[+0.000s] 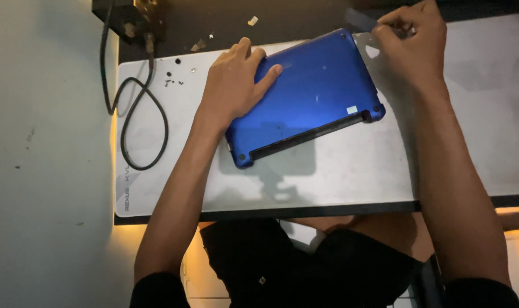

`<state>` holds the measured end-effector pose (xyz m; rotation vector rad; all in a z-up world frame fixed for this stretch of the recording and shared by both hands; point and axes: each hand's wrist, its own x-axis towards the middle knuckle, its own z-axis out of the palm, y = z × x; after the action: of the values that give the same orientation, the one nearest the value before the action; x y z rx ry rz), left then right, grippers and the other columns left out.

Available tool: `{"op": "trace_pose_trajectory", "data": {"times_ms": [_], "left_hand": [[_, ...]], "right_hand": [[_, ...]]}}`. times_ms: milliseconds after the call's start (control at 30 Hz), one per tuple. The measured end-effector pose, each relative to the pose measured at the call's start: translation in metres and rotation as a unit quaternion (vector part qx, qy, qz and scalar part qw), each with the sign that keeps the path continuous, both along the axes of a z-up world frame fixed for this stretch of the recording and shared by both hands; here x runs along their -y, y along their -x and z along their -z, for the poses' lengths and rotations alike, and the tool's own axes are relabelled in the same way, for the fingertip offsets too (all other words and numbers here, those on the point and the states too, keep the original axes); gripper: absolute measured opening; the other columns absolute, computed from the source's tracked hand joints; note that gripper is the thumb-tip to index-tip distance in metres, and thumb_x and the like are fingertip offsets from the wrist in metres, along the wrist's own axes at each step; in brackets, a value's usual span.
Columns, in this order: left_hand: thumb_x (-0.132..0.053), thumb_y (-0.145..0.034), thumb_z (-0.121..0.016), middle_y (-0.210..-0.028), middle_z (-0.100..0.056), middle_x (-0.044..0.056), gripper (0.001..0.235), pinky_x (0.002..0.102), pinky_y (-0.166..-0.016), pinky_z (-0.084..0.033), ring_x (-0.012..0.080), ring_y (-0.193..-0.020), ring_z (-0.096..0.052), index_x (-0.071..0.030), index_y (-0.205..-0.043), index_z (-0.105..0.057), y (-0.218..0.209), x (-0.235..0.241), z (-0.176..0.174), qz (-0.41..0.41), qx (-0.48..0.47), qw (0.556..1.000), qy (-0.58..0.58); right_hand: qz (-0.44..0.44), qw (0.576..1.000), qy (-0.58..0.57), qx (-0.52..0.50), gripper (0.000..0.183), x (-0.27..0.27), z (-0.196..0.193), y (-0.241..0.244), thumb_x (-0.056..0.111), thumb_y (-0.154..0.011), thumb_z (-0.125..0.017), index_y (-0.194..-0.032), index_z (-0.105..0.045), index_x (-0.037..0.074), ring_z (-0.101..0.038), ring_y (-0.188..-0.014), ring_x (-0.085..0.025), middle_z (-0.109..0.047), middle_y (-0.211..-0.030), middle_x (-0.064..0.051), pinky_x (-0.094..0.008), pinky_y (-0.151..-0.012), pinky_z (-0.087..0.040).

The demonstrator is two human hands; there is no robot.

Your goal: The person opens a blue laptop, types on the keyboard, and then closes it. They flip the laptop over and use a prying tool to work along the edges of the back cover, attempting to separate it from the chassis.

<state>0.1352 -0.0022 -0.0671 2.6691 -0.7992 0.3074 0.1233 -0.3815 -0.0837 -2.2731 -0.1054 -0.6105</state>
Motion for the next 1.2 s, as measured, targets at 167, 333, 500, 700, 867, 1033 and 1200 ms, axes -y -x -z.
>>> {"op": "trace_pose_trajectory", "data": {"times_ms": [167,333,500,700,867,1033,1200], "left_hand": [[-0.052,-0.127,-0.062,-0.111,-0.070,0.008,0.049,0.048,-0.098,-0.048,0.0323,-0.102,-0.074,-0.010,-0.112,-0.080,0.003,-0.002,0.012,0.006,0.122,0.991,-0.051],[-0.059,-0.123,-0.059,-0.115,-0.074,0.008,0.052,0.050,-0.094,-0.048,0.0331,-0.111,-0.064,-0.016,-0.115,-0.086,0.007,0.016,0.014,-0.054,0.154,0.978,-0.129],[-0.072,-0.119,-0.041,-0.134,-0.065,0.018,0.075,0.055,-0.100,-0.044,0.0394,-0.120,-0.058,-0.005,-0.134,-0.072,0.022,0.044,0.018,-0.106,0.044,0.991,-0.062],[-0.087,-0.107,-0.062,-0.120,-0.058,0.011,0.085,0.051,-0.105,-0.047,0.0336,-0.111,-0.055,-0.003,-0.122,-0.061,-0.003,0.032,0.009,0.014,0.019,1.000,0.005],[-0.094,-0.093,-0.076,-0.122,-0.061,0.013,0.093,0.054,-0.106,-0.047,0.0362,-0.112,-0.058,-0.006,-0.116,-0.060,-0.016,0.033,-0.014,0.175,-0.064,0.983,0.003],[-0.096,-0.098,-0.063,-0.123,-0.070,0.009,0.088,0.052,-0.104,-0.043,0.0330,-0.115,-0.067,-0.014,-0.129,-0.074,-0.014,0.028,-0.006,0.108,0.042,0.993,-0.010],[-0.078,-0.115,-0.061,-0.117,-0.072,0.012,0.072,0.053,-0.091,-0.053,0.0352,-0.107,-0.068,-0.008,-0.120,-0.078,-0.013,-0.008,0.001,-0.025,0.059,0.997,-0.044]], "right_hand": [[-0.013,0.998,0.062,0.031,0.023,-0.012,-0.001,0.001,0.014,-0.108,-0.075,-0.117,-0.095,0.010,-0.076,-0.106,-0.025,-0.076,-0.116,-0.010,-0.043,-0.090,-0.058],[-0.013,0.996,0.085,0.037,0.012,-0.032,-0.020,0.014,0.017,-0.119,-0.073,-0.123,-0.083,0.011,-0.066,-0.109,-0.025,-0.074,-0.109,-0.002,-0.052,-0.109,-0.037],[-0.049,0.998,-0.027,0.025,0.010,-0.020,-0.010,0.004,0.014,-0.127,-0.072,-0.131,-0.065,0.008,-0.067,-0.108,-0.019,-0.073,-0.116,-0.004,-0.040,-0.085,-0.047],[-0.109,0.962,-0.247,-0.033,0.011,-0.026,-0.022,0.004,0.002,-0.121,-0.056,-0.115,-0.053,0.011,-0.077,-0.103,-0.028,-0.078,-0.115,-0.014,-0.042,-0.086,-0.065],[-0.135,0.946,-0.280,-0.089,0.018,-0.036,-0.033,0.007,0.026,-0.134,-0.059,-0.144,-0.055,0.012,-0.079,-0.086,-0.026,-0.080,-0.109,-0.022,-0.032,-0.064,-0.063],[-0.135,0.976,-0.070,-0.157,0.017,-0.038,-0.038,0.014,0.026,-0.133,-0.047,-0.135,-0.050,0.009,-0.067,-0.094,-0.031,-0.070,-0.102,-0.013,-0.045,-0.088,-0.053],[-0.059,0.924,0.237,-0.296,0.046,-0.070,-0.074,0.035,0.053,-0.132,-0.046,-0.120,-0.054,0.009,-0.067,-0.085,-0.039,-0.071,-0.098,-0.015,-0.057,-0.074,-0.047]]}}
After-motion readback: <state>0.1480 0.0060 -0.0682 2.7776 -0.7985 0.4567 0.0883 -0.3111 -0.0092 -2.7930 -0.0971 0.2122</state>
